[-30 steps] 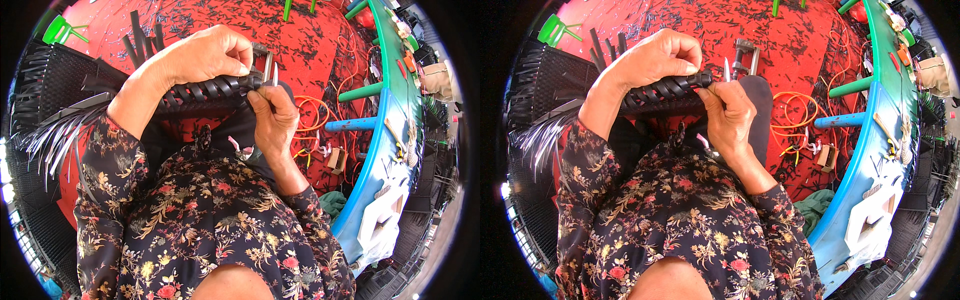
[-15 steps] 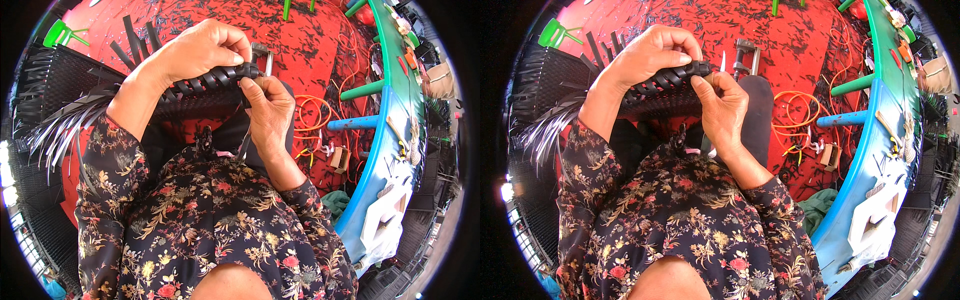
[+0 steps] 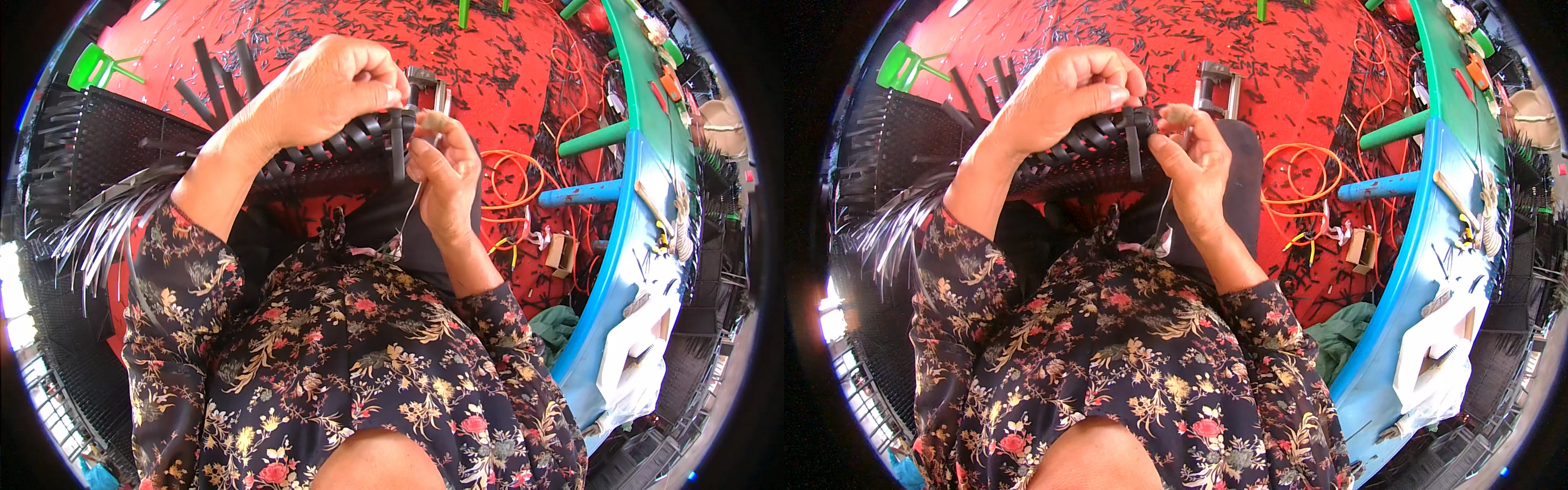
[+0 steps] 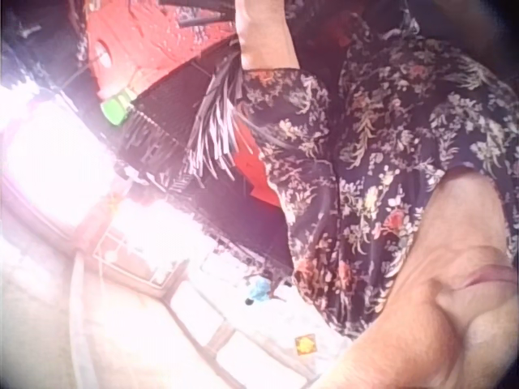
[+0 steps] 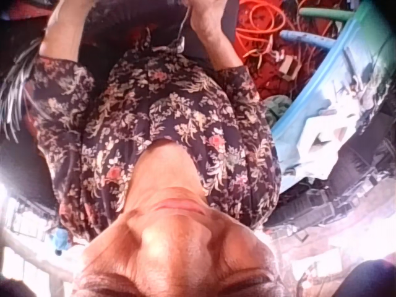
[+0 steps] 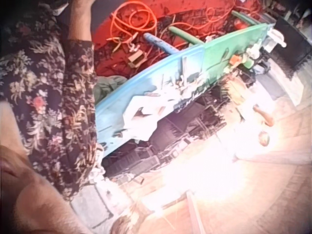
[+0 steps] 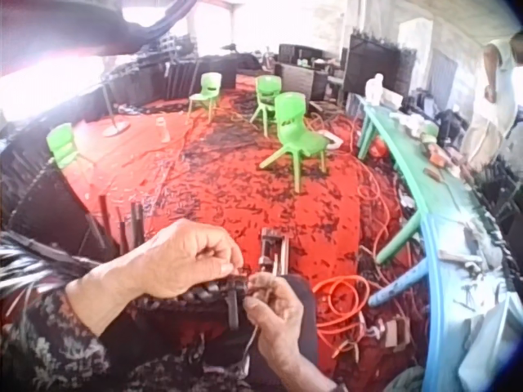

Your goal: The person weaves black plastic strips through a furniture frame, uses a knife to trim the strips, and secures the woven material using pliers and by hand.

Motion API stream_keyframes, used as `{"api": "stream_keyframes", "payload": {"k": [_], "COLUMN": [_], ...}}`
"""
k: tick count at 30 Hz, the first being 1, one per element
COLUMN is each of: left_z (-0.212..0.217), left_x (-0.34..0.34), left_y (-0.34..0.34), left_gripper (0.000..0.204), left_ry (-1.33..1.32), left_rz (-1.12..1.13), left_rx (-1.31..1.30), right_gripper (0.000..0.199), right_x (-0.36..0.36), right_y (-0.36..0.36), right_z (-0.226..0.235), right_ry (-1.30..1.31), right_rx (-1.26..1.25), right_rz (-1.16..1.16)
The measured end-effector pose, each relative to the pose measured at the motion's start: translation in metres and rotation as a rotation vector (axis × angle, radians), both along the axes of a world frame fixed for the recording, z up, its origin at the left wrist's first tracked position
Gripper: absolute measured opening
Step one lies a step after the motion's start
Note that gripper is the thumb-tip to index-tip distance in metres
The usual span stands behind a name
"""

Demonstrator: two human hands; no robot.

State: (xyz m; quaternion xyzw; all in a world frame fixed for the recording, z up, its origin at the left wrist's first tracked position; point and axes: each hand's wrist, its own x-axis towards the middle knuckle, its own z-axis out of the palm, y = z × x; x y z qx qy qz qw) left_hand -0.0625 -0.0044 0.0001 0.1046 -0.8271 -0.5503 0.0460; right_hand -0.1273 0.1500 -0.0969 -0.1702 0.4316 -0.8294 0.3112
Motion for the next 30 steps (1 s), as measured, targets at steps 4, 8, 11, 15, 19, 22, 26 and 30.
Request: {"api": "stream_keyframes", "payload": {"k": [4, 8, 11, 15, 19, 22, 26, 30], "left_z": [-0.003, -0.001, -0.003, -0.001, -0.013, -0.015, -0.017, -0.023], "left_x": [0.002, 0.005, 0.005, 0.005, 0.005, 0.007, 0.009, 0.009], "left_y": [0.003, 0.01, 0.012, 0.009, 0.003, 0.005, -0.002, -0.014], "left_gripper": [0.013, 0.014, 0.015, 0.015, 0.013, 0.014, 0.013, 0.016], "left_ry": [-0.039, -0.028, 0.068, 0.079, 0.131, 0.204, 0.206, 0.229], "left_rz": [-0.057, -0.104, -0.108, -0.08, 0.091, 0.187, 0.25, 0.277], "left_rx": [-0.087, -0.126, -0.188, -0.227, 0.019, 0.261, 0.313, 0.419], "right_gripper": [0.025, 0.031, 0.03, 0.028, 0.026, 0.027, 0.03, 0.033], "right_x": [-0.009, -0.01, -0.011, -0.012, -0.016, -0.022, -0.028, -0.029], "right_y": [-0.001, -0.007, -0.007, -0.008, -0.008, -0.005, -0.001, -0.002], "right_z": [-0.002, -0.014, -0.017, -0.016, -0.025, -0.029, -0.019, -0.024], "right_ry": [0.1, 0.235, 0.304, 0.293, 0.329, 0.351, 0.15, 0.319], "right_rx": [-0.017, 0.042, 0.096, 0.065, 0.077, 0.176, -0.01, 0.089], "right_rz": [0.202, 0.178, 0.175, 0.194, 0.212, 0.254, 0.399, 0.379]}}
